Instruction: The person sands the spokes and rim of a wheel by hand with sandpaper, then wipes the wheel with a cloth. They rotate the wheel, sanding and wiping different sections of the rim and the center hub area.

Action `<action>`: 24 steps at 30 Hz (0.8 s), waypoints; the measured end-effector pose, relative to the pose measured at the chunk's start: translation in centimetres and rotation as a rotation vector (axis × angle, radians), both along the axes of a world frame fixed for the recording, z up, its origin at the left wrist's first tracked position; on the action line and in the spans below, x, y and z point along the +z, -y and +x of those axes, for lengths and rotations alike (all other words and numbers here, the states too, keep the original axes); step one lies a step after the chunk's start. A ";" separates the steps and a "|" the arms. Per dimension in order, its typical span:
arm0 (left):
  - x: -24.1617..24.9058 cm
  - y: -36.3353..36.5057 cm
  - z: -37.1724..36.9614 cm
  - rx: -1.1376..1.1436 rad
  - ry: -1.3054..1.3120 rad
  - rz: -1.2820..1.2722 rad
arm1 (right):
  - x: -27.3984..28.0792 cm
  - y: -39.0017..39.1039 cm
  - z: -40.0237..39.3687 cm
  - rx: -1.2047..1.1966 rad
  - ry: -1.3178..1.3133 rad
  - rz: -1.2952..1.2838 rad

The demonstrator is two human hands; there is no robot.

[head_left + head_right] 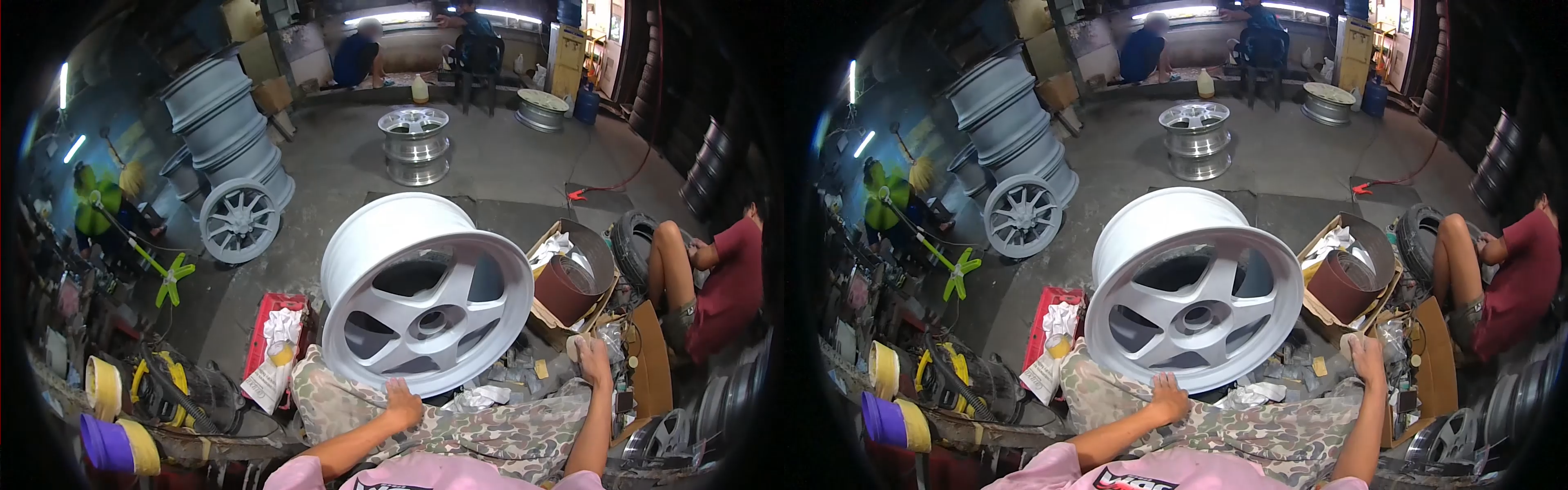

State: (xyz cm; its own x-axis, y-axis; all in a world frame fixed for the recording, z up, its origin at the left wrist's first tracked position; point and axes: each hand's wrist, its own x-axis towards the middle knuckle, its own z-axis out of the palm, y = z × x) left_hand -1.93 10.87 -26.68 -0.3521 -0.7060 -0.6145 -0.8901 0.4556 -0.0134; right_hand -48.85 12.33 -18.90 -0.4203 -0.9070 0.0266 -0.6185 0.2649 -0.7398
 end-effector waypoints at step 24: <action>-1.6 1.7 -2.5 0.018 -0.157 0.120 | 0.9 -0.7 -0.1 0.002 -0.055 0.053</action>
